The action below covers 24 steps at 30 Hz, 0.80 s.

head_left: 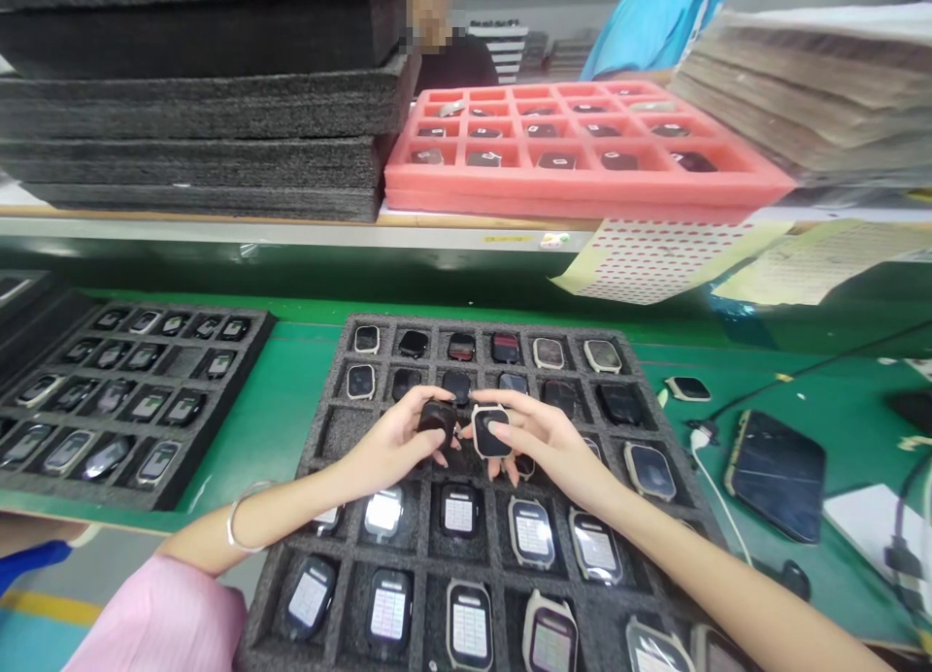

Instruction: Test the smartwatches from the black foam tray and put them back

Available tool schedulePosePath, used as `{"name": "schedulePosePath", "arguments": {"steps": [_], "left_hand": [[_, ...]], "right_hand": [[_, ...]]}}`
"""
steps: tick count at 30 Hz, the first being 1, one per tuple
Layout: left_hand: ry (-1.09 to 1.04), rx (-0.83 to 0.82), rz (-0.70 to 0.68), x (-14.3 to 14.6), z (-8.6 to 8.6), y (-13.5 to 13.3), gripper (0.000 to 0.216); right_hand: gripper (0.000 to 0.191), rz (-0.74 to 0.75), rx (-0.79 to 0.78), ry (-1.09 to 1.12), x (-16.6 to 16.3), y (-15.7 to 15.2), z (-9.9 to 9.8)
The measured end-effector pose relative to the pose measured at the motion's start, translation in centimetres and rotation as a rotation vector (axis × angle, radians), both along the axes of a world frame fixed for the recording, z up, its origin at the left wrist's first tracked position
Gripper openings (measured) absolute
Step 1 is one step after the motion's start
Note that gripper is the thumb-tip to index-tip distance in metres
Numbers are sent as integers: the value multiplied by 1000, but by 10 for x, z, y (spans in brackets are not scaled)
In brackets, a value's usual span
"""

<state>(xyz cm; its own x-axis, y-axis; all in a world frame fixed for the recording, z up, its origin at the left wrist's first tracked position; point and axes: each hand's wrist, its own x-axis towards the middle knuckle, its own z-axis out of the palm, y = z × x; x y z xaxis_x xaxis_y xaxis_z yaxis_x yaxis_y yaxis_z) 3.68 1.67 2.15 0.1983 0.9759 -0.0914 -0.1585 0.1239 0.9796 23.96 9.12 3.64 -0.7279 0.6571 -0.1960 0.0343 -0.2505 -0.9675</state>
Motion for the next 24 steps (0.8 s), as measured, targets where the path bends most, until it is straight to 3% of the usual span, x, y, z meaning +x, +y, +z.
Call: {"name": "schedulePosePath", "arguments": {"steps": [4, 10, 13, 18, 24], "left_hand": [[218, 58, 31, -3, -4, -1, 43], [389, 155, 14, -7, -1, -2, 35], [400, 167, 6, -6, -1, -2, 35], [328, 184, 11, -2, -3, -3, 35], [333, 203, 29, -2, 1, -3, 36]], "right_hand": [[52, 29, -40, 67, -1, -2, 0], [32, 134, -97, 96, 0, 0, -4], [32, 162, -75, 67, 1, 1, -4], [53, 98, -124, 133, -1, 0, -3], [51, 91, -165, 130, -1, 1, -5]]}}
